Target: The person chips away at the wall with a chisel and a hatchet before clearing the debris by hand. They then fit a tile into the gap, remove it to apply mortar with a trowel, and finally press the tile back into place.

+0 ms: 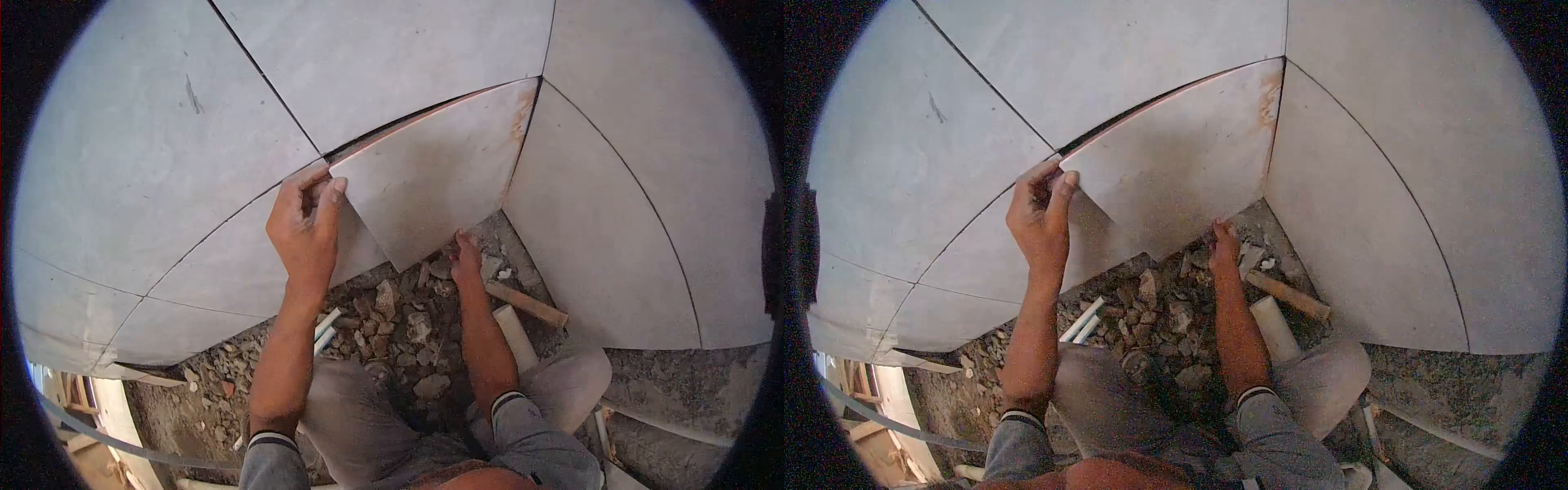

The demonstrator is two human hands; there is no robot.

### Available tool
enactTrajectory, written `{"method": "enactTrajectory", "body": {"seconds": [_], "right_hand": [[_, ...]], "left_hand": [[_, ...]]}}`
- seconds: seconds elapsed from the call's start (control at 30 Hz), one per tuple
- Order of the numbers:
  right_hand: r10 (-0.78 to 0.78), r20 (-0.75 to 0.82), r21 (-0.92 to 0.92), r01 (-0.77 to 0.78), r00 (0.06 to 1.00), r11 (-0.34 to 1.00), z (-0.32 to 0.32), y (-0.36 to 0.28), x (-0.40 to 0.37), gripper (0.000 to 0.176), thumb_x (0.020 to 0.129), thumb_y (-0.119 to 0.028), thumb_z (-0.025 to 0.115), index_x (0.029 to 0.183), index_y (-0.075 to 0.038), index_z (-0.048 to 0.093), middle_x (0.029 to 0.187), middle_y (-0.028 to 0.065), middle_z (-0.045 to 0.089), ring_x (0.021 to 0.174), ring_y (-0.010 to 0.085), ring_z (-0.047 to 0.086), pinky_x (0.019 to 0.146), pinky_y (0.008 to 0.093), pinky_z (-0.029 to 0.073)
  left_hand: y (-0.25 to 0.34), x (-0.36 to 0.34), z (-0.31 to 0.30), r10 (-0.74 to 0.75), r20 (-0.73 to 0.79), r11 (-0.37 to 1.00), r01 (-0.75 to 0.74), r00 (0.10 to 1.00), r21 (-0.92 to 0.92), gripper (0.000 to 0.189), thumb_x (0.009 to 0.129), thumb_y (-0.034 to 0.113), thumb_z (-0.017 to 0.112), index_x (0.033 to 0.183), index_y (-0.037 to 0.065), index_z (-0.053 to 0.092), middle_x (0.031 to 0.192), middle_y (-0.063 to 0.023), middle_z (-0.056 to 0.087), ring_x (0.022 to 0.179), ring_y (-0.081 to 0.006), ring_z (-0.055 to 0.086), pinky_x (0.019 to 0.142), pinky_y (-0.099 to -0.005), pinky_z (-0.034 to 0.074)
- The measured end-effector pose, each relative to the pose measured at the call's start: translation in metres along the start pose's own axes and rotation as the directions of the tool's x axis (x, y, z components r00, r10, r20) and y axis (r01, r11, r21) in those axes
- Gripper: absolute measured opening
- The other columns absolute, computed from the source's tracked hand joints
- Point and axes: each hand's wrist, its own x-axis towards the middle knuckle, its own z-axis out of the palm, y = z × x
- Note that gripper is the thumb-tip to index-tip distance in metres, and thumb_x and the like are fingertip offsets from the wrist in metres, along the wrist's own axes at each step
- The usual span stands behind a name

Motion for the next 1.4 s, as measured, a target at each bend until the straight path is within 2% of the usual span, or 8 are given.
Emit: {"method": "enactTrajectory", "body": {"seconds": [0.03, 0.57, 0.67, 0.73, 1.0, 1.17, 1.23, 1.4], "right_hand": [[0.005, 0.034, 0.031, -0.006, 0.999, 0.999, -0.004, 0.003, 0.006, 0.030, 0.083, -0.024, 0.065, 0.108, -0.011, 0.057, 0.109, 0.0020, 0.054, 0.081, 0.0155, 0.044, 0.065, 0.0331, 0.037], [0.033, -0.003, 0.160, -0.032, 0.999, 0.987, 0.015, -0.007, 0.002, 0.028, 0.083, -0.017, 0.063, 0.107, -0.013, 0.049, 0.108, 0.0016, 0.050, 0.087, 0.0160, 0.044, 0.072, 0.0325, 0.037], [0.017, 0.030, 0.232, -0.024, 0.999, 0.972, 0.018, -0.009, -0.002, 0.023, 0.083, -0.015, 0.063, 0.101, -0.014, 0.049, 0.103, 0.0014, 0.050, 0.086, 0.0165, 0.045, 0.072, 0.0342, 0.038], [0.036, 0.106, 0.280, -0.064, 0.994, 0.958, 0.013, -0.005, 0.008, 0.020, 0.085, -0.011, 0.059, 0.104, -0.013, 0.050, 0.081, 0.0000, 0.052, 0.070, 0.0155, 0.049, 0.060, 0.0327, 0.042], [0.025, 0.023, 0.249, -0.030, 0.999, 0.968, 0.013, 0.001, 0.014, 0.026, 0.083, -0.014, 0.063, 0.105, -0.014, 0.049, 0.087, -0.0002, 0.050, 0.075, 0.0148, 0.047, 0.064, 0.0324, 0.040], [0.046, 0.099, 0.219, -0.067, 0.994, 0.973, 0.014, -0.008, 0.003, 0.031, 0.081, -0.013, 0.065, 0.107, -0.013, 0.048, 0.098, 0.0024, 0.047, 0.086, 0.0172, 0.044, 0.067, 0.0330, 0.038], [-0.003, 0.070, 0.231, -0.013, 0.998, 0.973, 0.017, -0.007, 0.004, 0.016, 0.087, -0.015, 0.059, 0.102, -0.013, 0.052, 0.081, -0.0014, 0.051, 0.070, 0.0137, 0.048, 0.059, 0.0321, 0.040], [0.101, -0.063, 0.158, -0.090, 0.993, 0.983, 0.025, -0.009, 0.007, 0.027, 0.087, -0.014, 0.059, 0.111, -0.010, 0.049, 0.090, 0.0028, 0.050, 0.073, 0.0158, 0.047, 0.059, 0.0349, 0.041]], "left_hand": [[0.000, 0.000, -0.001, -0.042, 0.018, 0.999, 0.042, 0.999, 0.008, 0.024, 0.079, 0.011, 0.068, 0.098, -0.002, 0.061, 0.085, -0.0084, 0.062, 0.075, -0.0114, 0.059, 0.069, -0.0238, 0.048], [-0.004, 0.004, 0.001, -0.125, 0.022, 0.992, 0.125, 0.992, -0.002, 0.025, 0.079, 0.015, 0.070, 0.095, -0.002, 0.061, 0.083, -0.0059, 0.061, 0.075, -0.0099, 0.056, 0.068, -0.0225, 0.046], [-0.005, 0.005, 0.003, -0.096, -0.022, 0.995, 0.097, 0.995, 0.003, 0.017, 0.078, 0.008, 0.069, 0.088, -0.003, 0.061, 0.076, -0.0062, 0.063, 0.068, -0.0083, 0.056, 0.063, -0.0217, 0.047], [-0.006, 0.006, 0.002, -0.120, -0.011, 0.992, 0.121, 0.993, 0.022, 0.019, 0.079, 0.012, 0.069, 0.087, -0.002, 0.061, 0.076, -0.0059, 0.063, 0.069, -0.0088, 0.056, 0.064, -0.0220, 0.047], [-0.004, 0.009, 0.006, -0.152, -0.036, 0.988, 0.153, 0.988, 0.032, 0.020, 0.079, 0.016, 0.069, 0.082, -0.002, 0.063, 0.071, -0.0060, 0.063, 0.064, -0.0091, 0.057, 0.060, -0.0221, 0.047], [-0.002, 0.013, 0.004, 0.016, -0.015, 0.954, -0.010, 1.000, 0.298, 0.020, 0.079, 0.017, 0.070, 0.080, -0.002, 0.064, 0.067, -0.0071, 0.063, 0.060, -0.0088, 0.057, 0.055, -0.0222, 0.046], [-0.005, 0.012, 0.008, 0.056, -0.038, 0.952, -0.042, 0.998, 0.304, 0.021, 0.079, 0.017, 0.070, 0.080, -0.002, 0.064, 0.066, -0.0080, 0.063, 0.060, -0.0095, 0.057, 0.055, -0.0223, 0.046], [-0.014, 0.006, 0.012, 0.167, -0.066, 0.926, -0.134, 0.984, 0.353, 0.021, 0.078, 0.016, 0.070, 0.082, -0.003, 0.063, 0.068, -0.0102, 0.063, 0.061, -0.0126, 0.059, 0.058, -0.0239, 0.046]]}}
